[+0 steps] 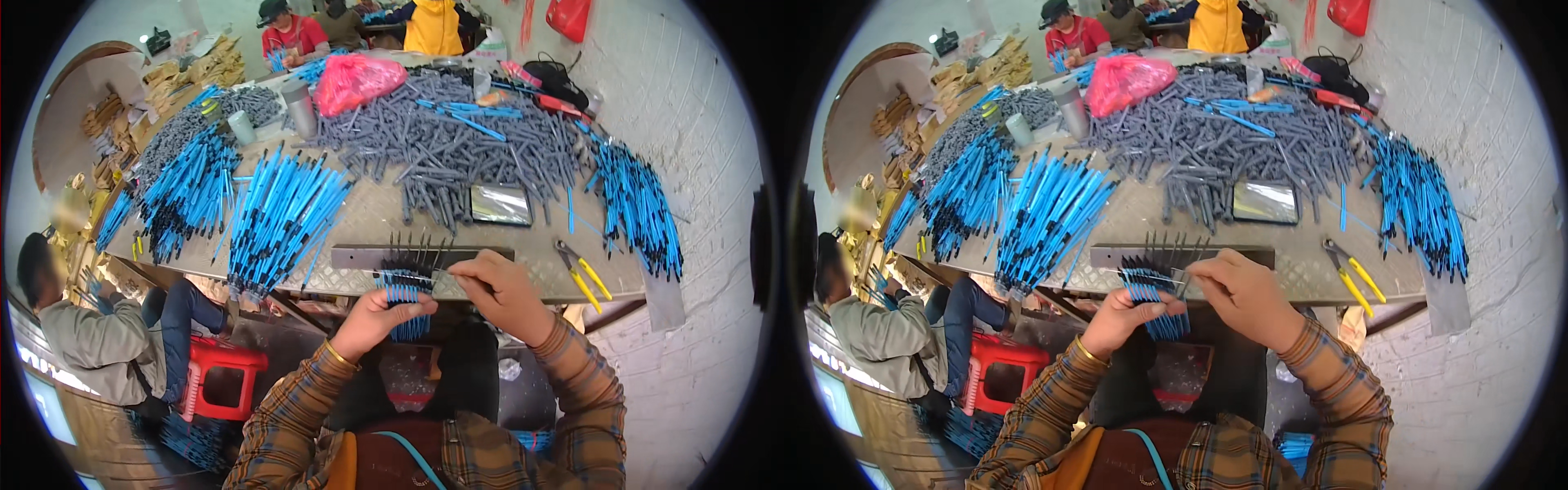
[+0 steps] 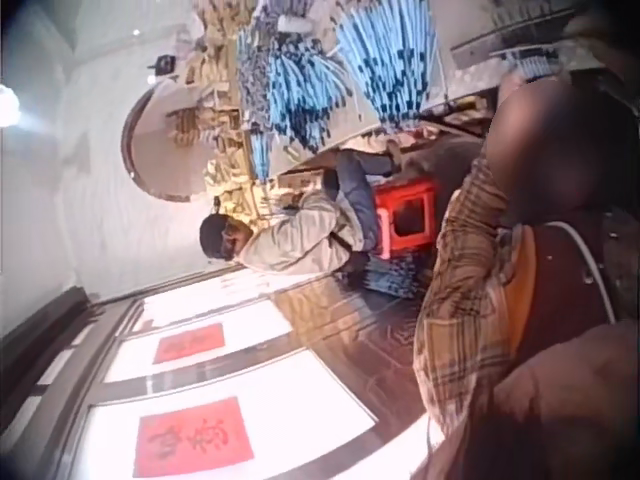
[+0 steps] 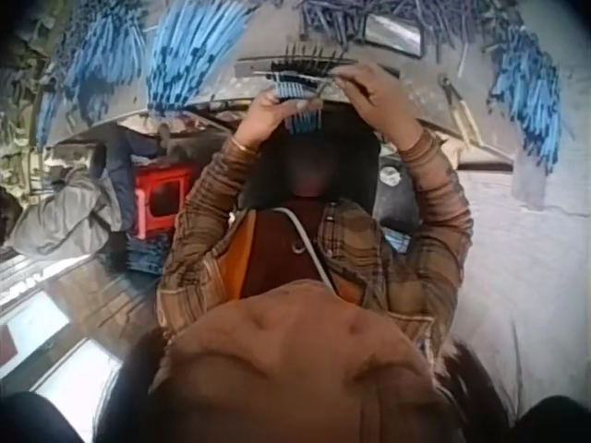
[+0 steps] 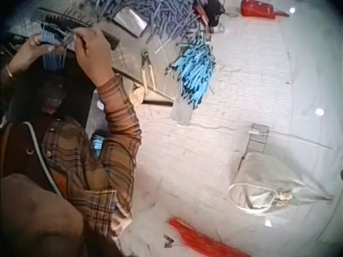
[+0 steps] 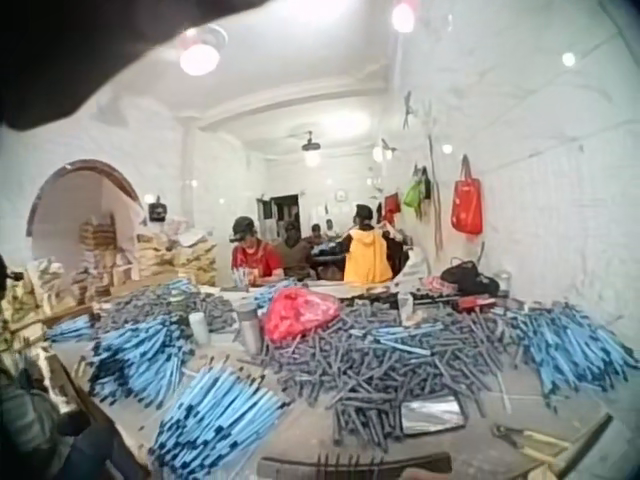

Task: The person assembles umbrella frames by aligning ribs on a jig, fastening them around a central plastic runner with wire, and twisting and cutting the wire using pliers.

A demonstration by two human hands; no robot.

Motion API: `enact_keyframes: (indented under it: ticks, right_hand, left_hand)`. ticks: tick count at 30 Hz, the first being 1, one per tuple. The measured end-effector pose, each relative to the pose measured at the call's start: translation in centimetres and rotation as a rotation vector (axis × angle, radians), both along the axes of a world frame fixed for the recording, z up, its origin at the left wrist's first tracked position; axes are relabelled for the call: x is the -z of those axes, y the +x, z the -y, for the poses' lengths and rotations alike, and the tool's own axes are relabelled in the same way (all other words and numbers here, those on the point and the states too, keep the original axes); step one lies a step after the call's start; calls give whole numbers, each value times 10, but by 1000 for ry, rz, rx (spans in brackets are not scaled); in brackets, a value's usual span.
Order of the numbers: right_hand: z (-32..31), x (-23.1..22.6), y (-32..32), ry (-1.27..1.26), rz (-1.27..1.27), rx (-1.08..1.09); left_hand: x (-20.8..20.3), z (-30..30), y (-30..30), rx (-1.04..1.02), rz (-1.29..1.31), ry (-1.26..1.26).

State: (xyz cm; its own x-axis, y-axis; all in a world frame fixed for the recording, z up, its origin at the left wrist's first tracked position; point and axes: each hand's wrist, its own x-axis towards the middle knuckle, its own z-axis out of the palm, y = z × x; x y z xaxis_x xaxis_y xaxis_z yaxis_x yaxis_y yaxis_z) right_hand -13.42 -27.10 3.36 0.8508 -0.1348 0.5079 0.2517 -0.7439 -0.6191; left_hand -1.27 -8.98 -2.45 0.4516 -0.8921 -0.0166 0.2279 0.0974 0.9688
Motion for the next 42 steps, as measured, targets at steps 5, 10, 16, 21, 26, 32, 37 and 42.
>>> enact_keyframes:
  ticks: [5,10,16,21,26,32,37,42]
  right_hand:
    - [1,9,3,-26,21,11]
    - [1,11,4,-24,5,14]
    - [1,12,3,-15,33,16]
    - [0,9,1,-5,35,4]
    - [0,9,0,-40,39,13]
    - [-9,-7,-7,-317,-31,71]
    - [-12,9,-1,-86,64,51]
    - [-13,14,4,112,83,-5]
  left_hand:
    - [1,3,-1,-14,-22,1]
    - [2,4,-2,-6,25,7]
    - [6,1,0,38,14,2]
    - [5,2,-1,38,51,6]
    - [5,3,-5,6,62,8]
    - [7,3,-4,31,144,8]
    - [11,2,-3,36,129,-11]
    - [10,1,-2,56,148,8]
